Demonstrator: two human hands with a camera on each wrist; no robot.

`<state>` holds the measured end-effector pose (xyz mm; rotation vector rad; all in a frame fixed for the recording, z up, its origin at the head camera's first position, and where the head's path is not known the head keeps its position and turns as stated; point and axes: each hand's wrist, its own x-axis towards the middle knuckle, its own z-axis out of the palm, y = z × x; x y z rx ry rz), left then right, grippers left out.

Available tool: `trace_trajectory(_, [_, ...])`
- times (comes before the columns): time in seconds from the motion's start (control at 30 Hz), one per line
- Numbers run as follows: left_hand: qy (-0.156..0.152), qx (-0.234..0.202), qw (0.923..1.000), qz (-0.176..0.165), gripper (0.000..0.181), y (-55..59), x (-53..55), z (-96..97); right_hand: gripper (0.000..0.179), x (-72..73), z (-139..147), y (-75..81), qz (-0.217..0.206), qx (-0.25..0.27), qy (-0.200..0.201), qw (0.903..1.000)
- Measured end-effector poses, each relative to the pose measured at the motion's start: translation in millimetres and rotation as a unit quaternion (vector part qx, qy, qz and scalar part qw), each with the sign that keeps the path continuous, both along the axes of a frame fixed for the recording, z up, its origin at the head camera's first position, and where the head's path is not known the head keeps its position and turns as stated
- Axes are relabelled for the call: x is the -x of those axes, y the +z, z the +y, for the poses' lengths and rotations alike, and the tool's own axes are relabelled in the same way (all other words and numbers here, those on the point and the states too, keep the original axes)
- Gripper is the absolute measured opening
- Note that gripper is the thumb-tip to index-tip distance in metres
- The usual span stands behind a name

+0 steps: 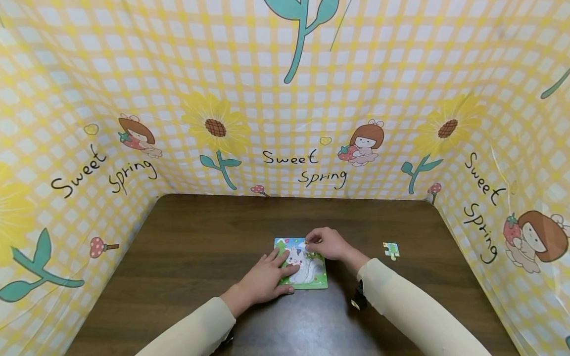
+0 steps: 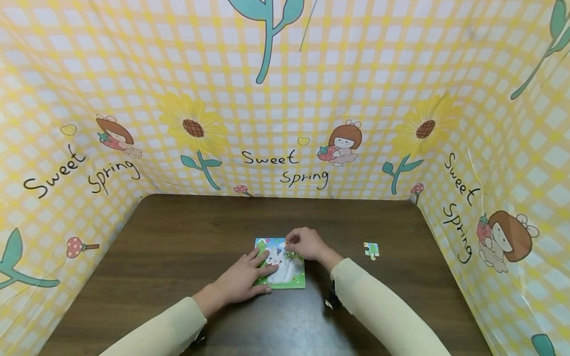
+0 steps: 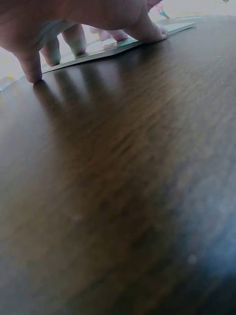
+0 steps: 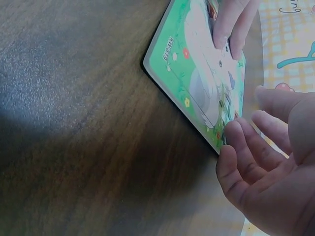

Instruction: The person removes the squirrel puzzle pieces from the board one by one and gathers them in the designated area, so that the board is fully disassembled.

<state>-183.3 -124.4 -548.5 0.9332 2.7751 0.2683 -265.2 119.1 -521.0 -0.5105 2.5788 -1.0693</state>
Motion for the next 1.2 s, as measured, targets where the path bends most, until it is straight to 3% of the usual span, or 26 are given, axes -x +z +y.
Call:
trace_trajectory(0.33, [0.002,-0.001,1.0,0.001,0.061,4.3,-3.3,0.2,0.022,-0.6,-2,1.0,0.005,-0.018,-0.002,0.9998])
trace_trajectory(0.73, [0.0,0.001,1.0,0.006,0.061,1.5,-2.6,1.7,0.021,-0.9,-4,1.3,0.008,-0.012,0.01,0.9998])
trace_trajectory(1.2, [0.004,0.031,0.9994,0.016,0.063,6.5,-4.0,4.5,0.021,7.0,-16,-6.8,0.009,-0.024,-0.006,0.9997])
